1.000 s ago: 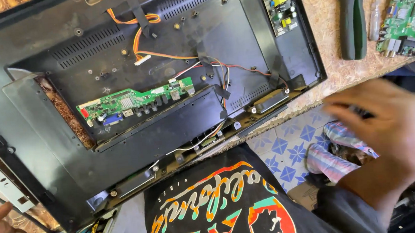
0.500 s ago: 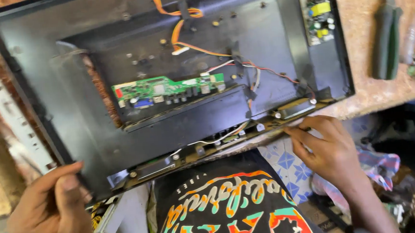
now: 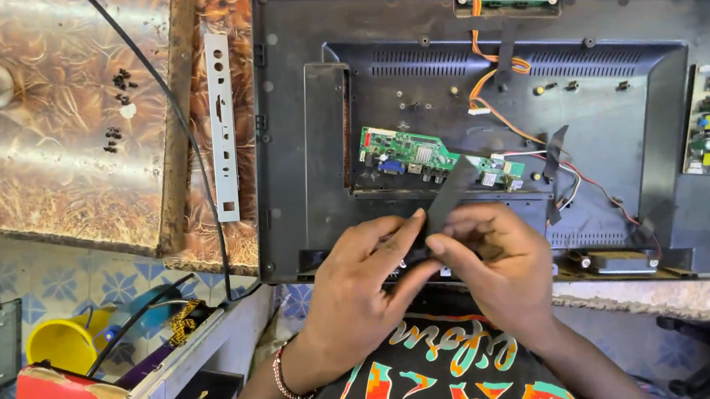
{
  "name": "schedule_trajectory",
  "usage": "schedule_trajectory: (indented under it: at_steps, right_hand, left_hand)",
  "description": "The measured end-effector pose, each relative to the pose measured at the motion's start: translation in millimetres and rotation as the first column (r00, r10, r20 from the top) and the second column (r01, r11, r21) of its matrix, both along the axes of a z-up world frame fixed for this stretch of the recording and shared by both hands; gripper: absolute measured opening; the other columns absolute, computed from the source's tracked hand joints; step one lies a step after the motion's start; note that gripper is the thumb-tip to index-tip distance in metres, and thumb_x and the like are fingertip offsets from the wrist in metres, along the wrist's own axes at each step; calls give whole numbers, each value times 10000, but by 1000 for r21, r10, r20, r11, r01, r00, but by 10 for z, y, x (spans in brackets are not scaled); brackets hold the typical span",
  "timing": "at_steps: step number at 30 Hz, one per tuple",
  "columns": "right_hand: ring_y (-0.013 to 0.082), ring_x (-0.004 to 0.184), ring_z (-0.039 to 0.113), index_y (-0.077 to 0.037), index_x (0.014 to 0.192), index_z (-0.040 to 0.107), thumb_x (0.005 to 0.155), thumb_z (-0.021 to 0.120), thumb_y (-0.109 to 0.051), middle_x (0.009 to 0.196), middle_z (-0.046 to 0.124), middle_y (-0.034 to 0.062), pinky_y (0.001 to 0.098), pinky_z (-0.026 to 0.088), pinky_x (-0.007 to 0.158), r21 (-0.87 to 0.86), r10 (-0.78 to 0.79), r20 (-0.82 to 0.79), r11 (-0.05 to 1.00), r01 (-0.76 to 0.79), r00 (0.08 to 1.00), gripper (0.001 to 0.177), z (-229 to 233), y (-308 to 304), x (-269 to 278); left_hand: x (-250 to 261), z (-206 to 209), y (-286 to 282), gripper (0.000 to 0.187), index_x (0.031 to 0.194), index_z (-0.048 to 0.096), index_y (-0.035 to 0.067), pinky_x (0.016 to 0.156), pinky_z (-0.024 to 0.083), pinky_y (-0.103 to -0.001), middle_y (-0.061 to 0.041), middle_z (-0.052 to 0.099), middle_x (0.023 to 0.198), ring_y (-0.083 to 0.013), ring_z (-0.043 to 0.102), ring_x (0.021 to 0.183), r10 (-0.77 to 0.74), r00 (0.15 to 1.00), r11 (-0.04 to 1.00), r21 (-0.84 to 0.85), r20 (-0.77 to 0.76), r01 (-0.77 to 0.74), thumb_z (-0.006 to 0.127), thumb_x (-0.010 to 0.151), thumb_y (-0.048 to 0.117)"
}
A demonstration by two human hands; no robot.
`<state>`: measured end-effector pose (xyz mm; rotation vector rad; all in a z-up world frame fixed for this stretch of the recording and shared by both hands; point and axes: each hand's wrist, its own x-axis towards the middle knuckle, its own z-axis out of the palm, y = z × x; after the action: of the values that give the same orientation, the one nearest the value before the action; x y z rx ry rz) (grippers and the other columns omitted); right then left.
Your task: The person removes a circuit board from the back of a flat-screen TV, disconnects ribbon cables, and uses pliers to detach a metal bracket. They then reposition the board and reconnect the cables.
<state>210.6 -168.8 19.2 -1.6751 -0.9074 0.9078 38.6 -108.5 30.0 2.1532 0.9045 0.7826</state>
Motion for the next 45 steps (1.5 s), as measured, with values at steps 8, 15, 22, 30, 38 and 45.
schedule_trajectory:
  at_steps: [8,15,22,30,38,45]
  right_hand:
    - [213,900,798,-2,1116,706,970,647,-201,979,776,130,295,673,813,52,196,-38,980,-193,980,253,133,292,88]
    - [195,880,787,-14,1076,728,981,637,-187,952,781,116,281,659,795,-25,180,-10,983,-180,984,218,33,192,234]
    - [179,801,761,-7,1055,733,998,617,-196,876,771,109,255,612,712,-30,137,0,990,-137,991,229,-36,129,278]
    - [161,772,751,-15,1063,732,1006,602,-201,849,775,91,234,599,655,-40,185,24,982,-184,983,234,-63,150,301]
    - [152,751,736,-5,1055,730,1009,591,-209,821,766,82,251,606,683,-35,202,75,979,-200,977,251,-107,168,310]
    - [144,739,730,-15,1063,728,1011,589,-211,813,765,68,244,595,669,-30,213,89,977,-211,973,246,-115,168,314]
  left_hand:
    - [-286,54,643,354,1065,774,85,533,471,-265,-75,677,923,-159,611,745,320,941,932,-144,-106,-333,573,1006,370]
    - [-284,72,1067,362,1059,834,173,700,441,-327,-3,590,789,-149,571,817,227,956,903,-329,-184,-278,588,985,427]
    - [-157,11,1205,209,845,802,165,594,496,-301,23,764,764,-107,665,624,195,936,929,-252,-293,-272,811,875,371]
    - [-147,-118,1199,270,805,776,144,523,472,-292,35,744,702,-94,639,568,196,943,946,-201,-268,-254,789,903,396]
    - [-162,-251,1177,276,823,719,148,517,502,-291,32,733,693,-106,666,581,222,925,949,-150,-309,-278,839,878,390]
    - [-165,-317,1188,291,804,689,145,525,491,-354,15,711,675,-166,661,579,212,919,967,-64,-332,-246,837,897,377]
